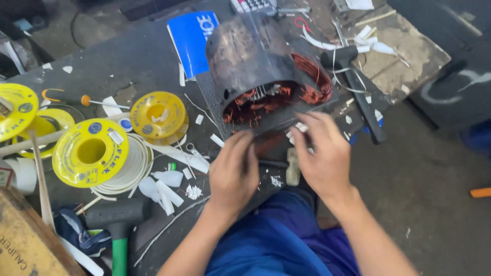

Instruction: The person is working on a cylindrical motor stator, inserting white insulating material into the copper windings. They use a hammer to tap the material into place and adjust the copper coils with their hands.

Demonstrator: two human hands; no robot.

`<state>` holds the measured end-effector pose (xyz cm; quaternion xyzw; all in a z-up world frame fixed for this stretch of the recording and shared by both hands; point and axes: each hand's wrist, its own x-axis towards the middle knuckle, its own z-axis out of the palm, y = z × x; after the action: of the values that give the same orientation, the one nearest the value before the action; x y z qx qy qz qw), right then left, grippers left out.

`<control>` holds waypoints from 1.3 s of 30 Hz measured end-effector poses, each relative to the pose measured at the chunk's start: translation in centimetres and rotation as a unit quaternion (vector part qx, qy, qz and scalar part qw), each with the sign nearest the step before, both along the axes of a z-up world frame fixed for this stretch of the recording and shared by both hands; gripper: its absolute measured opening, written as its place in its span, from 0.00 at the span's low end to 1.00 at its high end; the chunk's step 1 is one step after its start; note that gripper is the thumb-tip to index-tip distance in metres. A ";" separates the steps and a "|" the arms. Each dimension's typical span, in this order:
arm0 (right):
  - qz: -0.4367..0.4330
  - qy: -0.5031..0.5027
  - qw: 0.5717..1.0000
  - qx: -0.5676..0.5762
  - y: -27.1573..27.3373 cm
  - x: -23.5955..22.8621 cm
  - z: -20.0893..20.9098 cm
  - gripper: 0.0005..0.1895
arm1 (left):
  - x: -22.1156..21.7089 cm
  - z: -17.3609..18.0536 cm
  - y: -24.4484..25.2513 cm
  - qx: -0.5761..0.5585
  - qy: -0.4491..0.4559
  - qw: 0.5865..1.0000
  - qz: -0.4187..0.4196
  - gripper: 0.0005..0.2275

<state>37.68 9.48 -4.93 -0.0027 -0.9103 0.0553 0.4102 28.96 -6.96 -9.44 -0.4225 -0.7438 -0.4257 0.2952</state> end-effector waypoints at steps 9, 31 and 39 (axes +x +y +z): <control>-0.057 0.104 0.909 -0.399 0.0 -3.4 -4.5 0.38 | -2.5 -0.5 2.6 0.206 -0.336 0.919 0.025 0.36; -0.133 0.062 0.926 -0.349 -0.3 -6.6 -8.7 0.31 | -4.9 0.6 2.4 0.080 -0.360 0.928 0.050 0.42; -0.130 0.068 0.933 -0.330 -1.4 2.0 -8.2 0.21 | -9.9 3.3 -3.2 0.081 -0.429 0.871 -0.225 0.54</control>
<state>39.72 8.08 -13.13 -0.2523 -0.8025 0.2990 0.4504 19.07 -10.15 -6.17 -0.3289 -0.6452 -0.6786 -0.1228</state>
